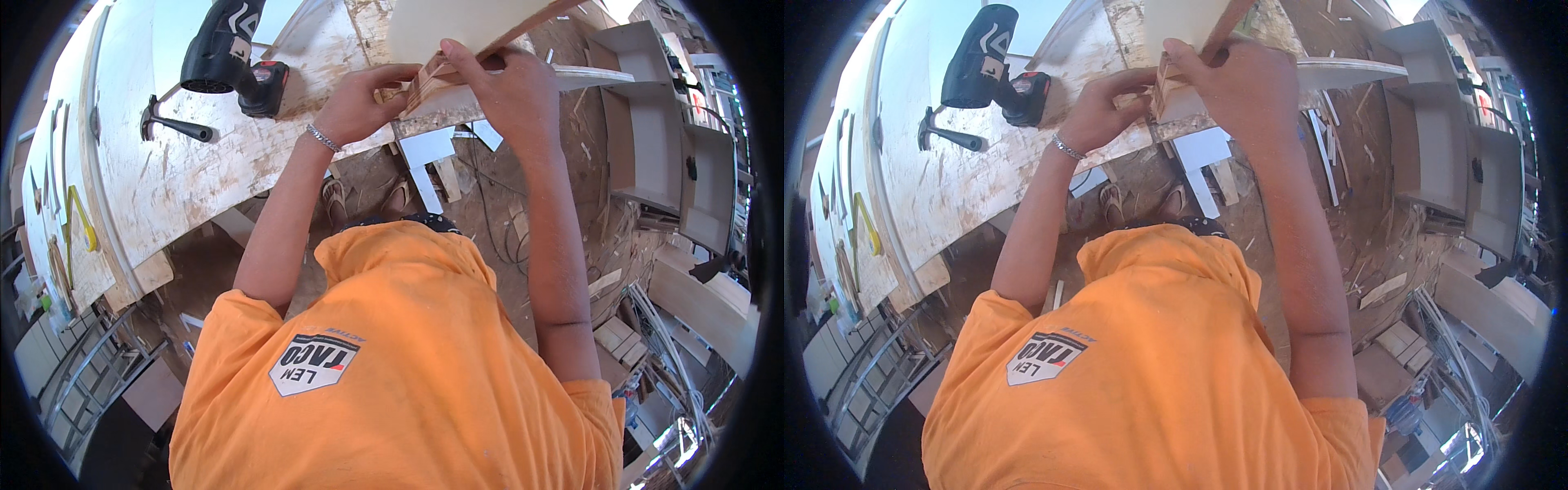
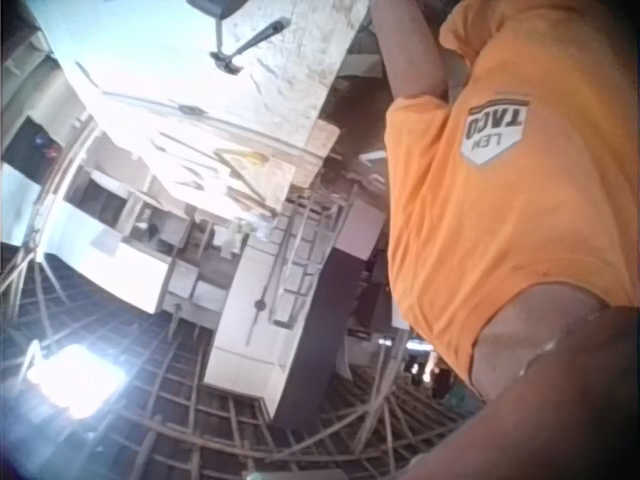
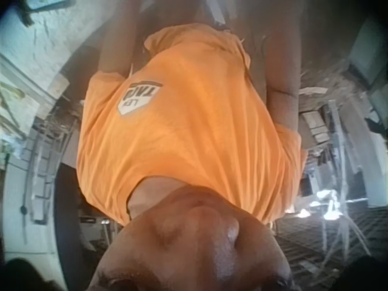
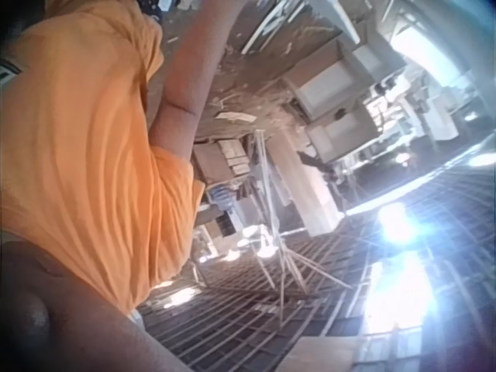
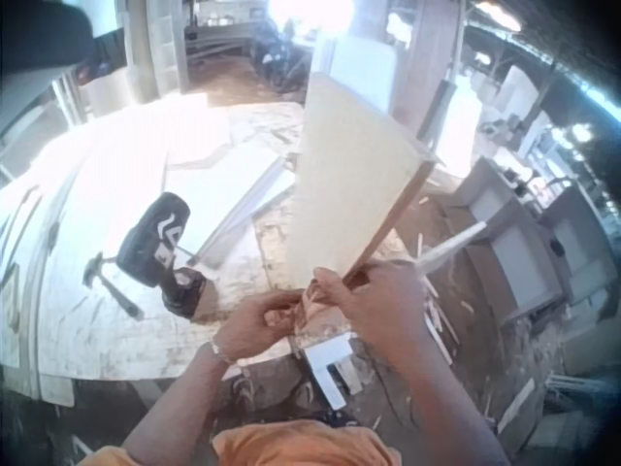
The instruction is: The person aligns several white-surfaced wood pieces and uses a pneumatic nail gun to join them together. They also measure a separate wood plank using a tape measure and strike a piece of wood with a hammer to secure it on the workbench.
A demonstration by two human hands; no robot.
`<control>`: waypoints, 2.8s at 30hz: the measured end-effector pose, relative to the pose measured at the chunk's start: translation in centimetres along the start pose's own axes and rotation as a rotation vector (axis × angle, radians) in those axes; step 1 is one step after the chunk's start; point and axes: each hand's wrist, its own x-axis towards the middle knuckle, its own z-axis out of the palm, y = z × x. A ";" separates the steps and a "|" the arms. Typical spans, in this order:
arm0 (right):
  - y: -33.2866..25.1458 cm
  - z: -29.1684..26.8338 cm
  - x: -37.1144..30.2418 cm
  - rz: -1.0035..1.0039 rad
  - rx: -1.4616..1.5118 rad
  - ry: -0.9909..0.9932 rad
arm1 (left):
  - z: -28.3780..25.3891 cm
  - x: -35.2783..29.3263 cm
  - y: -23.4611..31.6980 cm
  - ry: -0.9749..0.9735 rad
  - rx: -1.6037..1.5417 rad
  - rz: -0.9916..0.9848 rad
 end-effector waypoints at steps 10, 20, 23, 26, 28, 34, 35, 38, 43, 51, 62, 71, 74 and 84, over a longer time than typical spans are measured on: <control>0.3 0.1 0.1 -0.058 -0.145 -0.025 | -1.3 0.6 2.2 -0.110 0.099 0.019; 1.8 1.4 0.5 -0.211 -0.054 0.145 | 1.6 0.2 2.8 0.130 0.262 0.108; 1.7 1.4 0.5 -0.215 -0.070 0.143 | 2.2 0.2 3.0 0.206 0.203 0.136; 1.7 1.4 0.5 -0.212 -0.067 0.133 | 2.6 0.3 2.9 0.253 0.224 0.139; 1.7 1.2 0.5 -0.204 -0.065 0.118 | 2.8 0.3 2.7 0.270 0.225 0.150; 1.7 1.1 0.6 -0.169 -0.045 0.092 | 2.8 0.5 2.5 0.270 0.223 0.173; 1.6 0.9 0.5 -0.177 -0.067 0.077 | 2.6 0.5 2.8 0.258 0.220 0.164; 1.3 0.4 0.6 -0.195 -0.136 0.040 | 2.1 0.9 2.7 0.220 0.231 0.201; 1.4 0.0 0.9 -0.154 -0.143 0.009 | 1.8 1.1 2.9 0.179 0.233 0.160; 0.8 -0.8 0.6 -0.158 -0.004 0.024 | 2.8 0.7 1.7 0.251 0.131 0.177; 1.1 -0.9 0.9 -0.151 -0.028 -0.016 | 3.4 0.7 1.1 0.299 0.047 0.197; 1.1 -1.1 1.1 -0.173 -0.057 -0.039 | 3.1 0.1 3.3 0.300 0.248 0.120; 1.0 -1.2 1.0 -0.191 -0.047 -0.015 | 3.1 0.2 3.2 0.296 0.212 0.129; 0.9 -1.2 0.8 -0.179 -0.054 -0.023 | 3.3 0.2 3.1 0.284 0.218 0.123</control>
